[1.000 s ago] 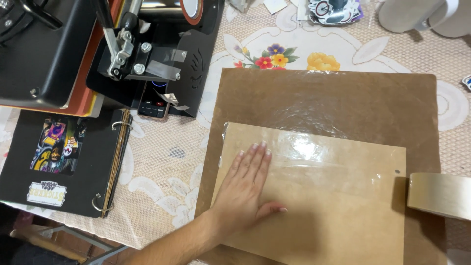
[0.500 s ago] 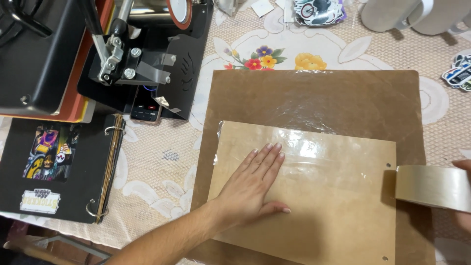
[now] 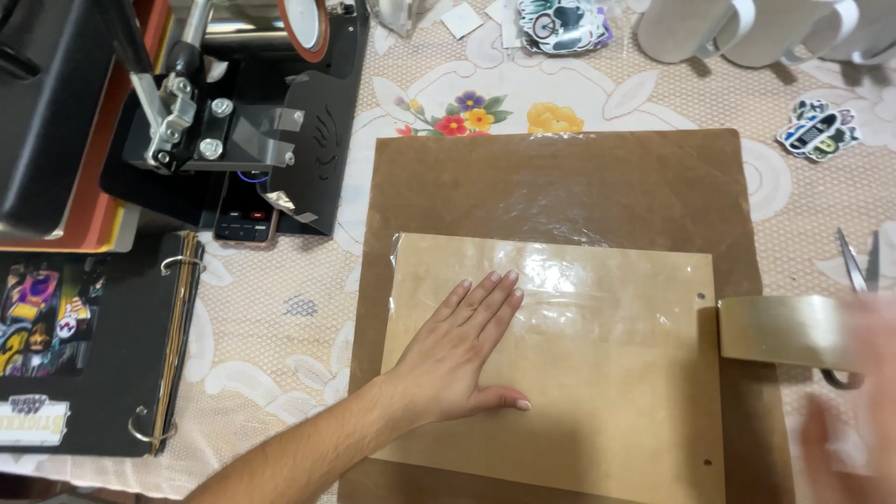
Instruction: Applying clear adhesive tape to sheets of paper or cardboard and cutting it to size with scissors.
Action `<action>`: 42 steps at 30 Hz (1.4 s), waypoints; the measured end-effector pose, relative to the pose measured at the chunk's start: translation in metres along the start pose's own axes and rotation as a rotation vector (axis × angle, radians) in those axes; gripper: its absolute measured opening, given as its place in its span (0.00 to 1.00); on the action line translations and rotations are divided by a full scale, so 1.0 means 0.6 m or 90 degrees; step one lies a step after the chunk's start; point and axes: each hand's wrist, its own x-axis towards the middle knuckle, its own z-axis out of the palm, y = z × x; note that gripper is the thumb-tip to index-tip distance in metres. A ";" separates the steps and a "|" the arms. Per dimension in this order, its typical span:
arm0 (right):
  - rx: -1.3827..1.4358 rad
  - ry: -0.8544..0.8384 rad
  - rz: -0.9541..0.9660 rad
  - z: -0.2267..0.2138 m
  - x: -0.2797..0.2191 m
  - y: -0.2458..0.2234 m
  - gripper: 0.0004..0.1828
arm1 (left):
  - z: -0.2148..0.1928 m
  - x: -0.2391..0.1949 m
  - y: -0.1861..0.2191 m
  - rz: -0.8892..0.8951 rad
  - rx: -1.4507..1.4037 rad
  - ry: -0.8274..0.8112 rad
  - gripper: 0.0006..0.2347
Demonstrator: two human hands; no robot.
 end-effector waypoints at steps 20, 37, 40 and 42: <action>-0.910 -0.698 -0.155 0.181 -0.070 -0.061 0.45 | 0.023 -0.010 -0.019 0.036 0.029 0.053 0.44; -0.680 -0.436 -0.203 0.152 -0.131 0.002 0.28 | -0.018 -0.022 -0.018 0.046 -0.095 -0.001 0.44; -0.331 -0.005 -0.112 0.090 -0.152 0.022 0.29 | -0.047 -0.018 -0.019 0.069 -0.078 -0.013 0.44; -0.292 0.063 -0.034 0.072 -0.173 0.055 0.26 | -0.057 0.012 -0.007 0.112 -0.063 0.000 0.39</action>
